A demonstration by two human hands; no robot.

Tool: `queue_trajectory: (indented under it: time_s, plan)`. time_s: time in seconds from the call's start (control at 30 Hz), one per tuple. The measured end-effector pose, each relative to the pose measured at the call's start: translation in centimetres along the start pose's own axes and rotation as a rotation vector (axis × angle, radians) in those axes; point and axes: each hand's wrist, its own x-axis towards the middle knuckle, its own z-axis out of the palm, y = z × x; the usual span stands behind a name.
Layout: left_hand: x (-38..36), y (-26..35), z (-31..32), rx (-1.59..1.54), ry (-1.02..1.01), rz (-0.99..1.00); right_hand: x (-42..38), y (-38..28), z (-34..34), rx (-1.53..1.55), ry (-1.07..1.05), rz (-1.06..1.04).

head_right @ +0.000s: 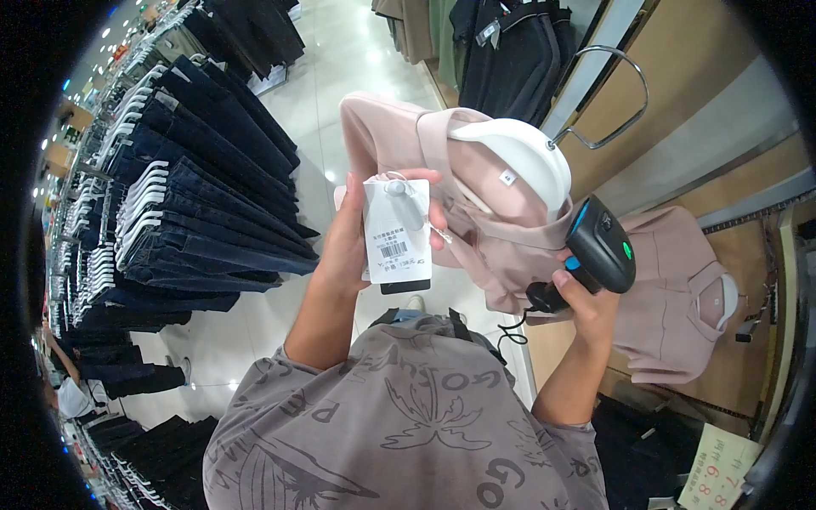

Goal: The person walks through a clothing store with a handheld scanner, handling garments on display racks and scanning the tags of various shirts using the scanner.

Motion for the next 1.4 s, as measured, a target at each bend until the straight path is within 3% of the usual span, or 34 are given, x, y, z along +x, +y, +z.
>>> queue_trajectory:
  time_s: [0.47, 0.77, 1.07, 1.27, 1.4]
  plan:
    - [-0.7, 0.1, -0.2, -0.092, -0.076, -0.034, -0.3, 0.9, -1.0, -0.010, 0.045, -0.002]
    - [-0.9, -0.2, -0.2, -0.052, -0.054, -0.043, -0.7, 0.7, -0.8, 0.041, 0.032, -0.068]
    - [-1.1, -0.6, -0.7, -0.061, -0.025, -0.073, -1.1, 0.5, -0.9, 0.004, 0.031, -0.007]
    - [-1.7, -1.2, -1.8, -0.248, 0.001, -0.071, -1.2, 0.6, -1.2, -0.002, 0.010, 0.034]
    - [-2.8, -1.2, -3.7, -0.408, 0.020, -0.191, -1.2, 0.1, -0.7, 0.027, 0.057, 0.022]
